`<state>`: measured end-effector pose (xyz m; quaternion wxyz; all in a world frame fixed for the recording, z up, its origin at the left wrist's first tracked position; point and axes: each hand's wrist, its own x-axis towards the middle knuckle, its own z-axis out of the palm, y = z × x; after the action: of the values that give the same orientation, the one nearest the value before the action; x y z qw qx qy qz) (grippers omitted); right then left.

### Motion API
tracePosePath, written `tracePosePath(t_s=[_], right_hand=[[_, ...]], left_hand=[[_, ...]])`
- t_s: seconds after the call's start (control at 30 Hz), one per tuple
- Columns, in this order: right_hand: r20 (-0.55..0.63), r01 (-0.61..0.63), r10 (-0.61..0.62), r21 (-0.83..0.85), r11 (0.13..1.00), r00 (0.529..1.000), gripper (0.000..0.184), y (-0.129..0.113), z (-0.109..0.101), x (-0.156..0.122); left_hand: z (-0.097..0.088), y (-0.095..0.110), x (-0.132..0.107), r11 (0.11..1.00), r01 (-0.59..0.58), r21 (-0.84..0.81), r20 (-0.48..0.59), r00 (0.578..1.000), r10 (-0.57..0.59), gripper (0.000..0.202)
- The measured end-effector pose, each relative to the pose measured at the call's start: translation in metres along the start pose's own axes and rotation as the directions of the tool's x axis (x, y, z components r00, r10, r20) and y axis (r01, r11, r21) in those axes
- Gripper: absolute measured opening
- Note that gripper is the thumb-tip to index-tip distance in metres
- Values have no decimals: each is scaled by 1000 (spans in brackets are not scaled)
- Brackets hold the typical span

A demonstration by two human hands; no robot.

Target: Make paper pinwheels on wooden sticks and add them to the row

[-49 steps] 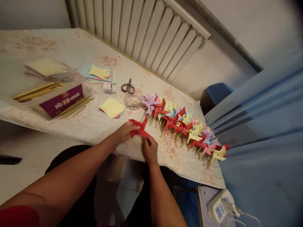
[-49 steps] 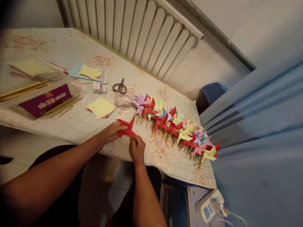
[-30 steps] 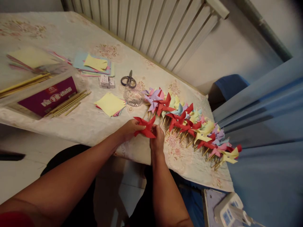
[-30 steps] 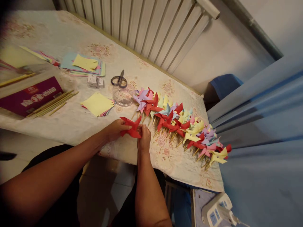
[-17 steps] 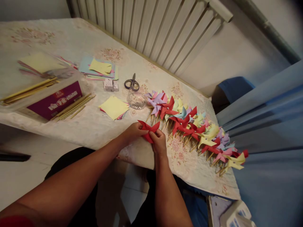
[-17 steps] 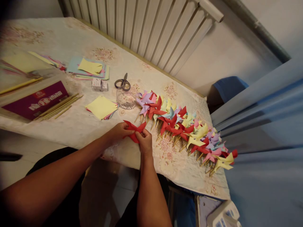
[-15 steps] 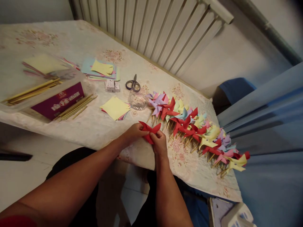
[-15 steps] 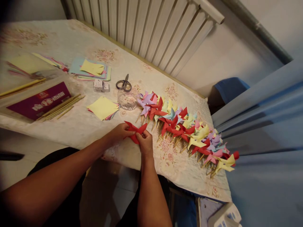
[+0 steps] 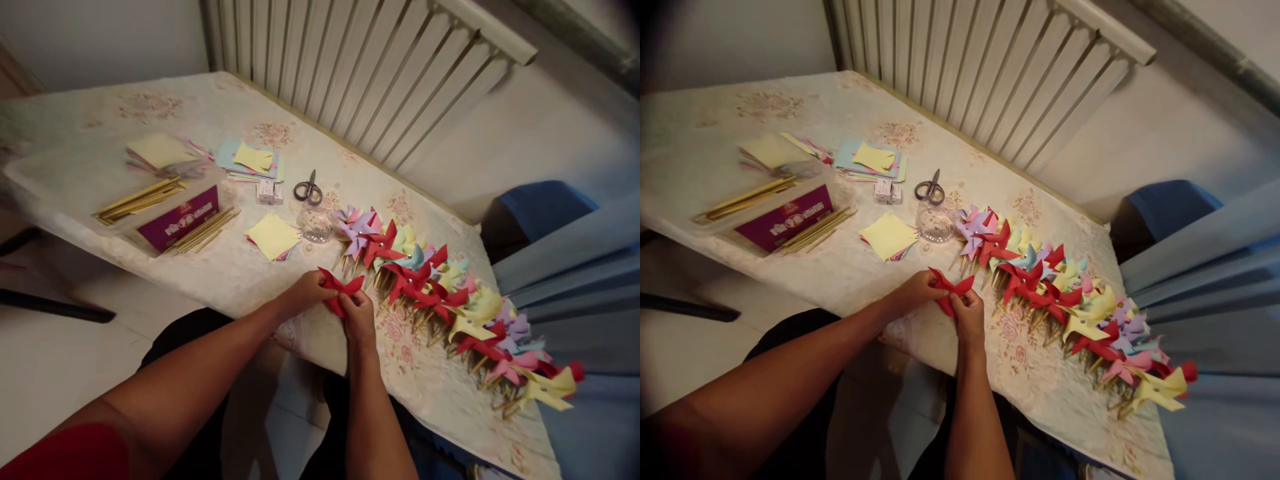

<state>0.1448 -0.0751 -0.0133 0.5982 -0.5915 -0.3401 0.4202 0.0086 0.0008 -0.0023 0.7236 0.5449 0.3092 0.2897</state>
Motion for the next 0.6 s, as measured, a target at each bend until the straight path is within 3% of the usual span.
tracePosePath(t_s=[0.27, 0.5, 0.6], right_hand=[[4, -5, 5, -90, 996, 1000, 29, 4, -5, -2], [17, -20, 21, -67, 998, 1000, 32, 2, -5, -7], [55, -13, 14, -21, 1000, 998, 32, -1, -3, -10]], left_hand=[[4, 5, -5, 998, -29, 51, -21, 999, 30, 14], [0, 12, -9, 988, -42, 146, -21, 999, 46, 11], [-3, 16, -12, 994, -19, 107, -19, 1000, 21, 10]])
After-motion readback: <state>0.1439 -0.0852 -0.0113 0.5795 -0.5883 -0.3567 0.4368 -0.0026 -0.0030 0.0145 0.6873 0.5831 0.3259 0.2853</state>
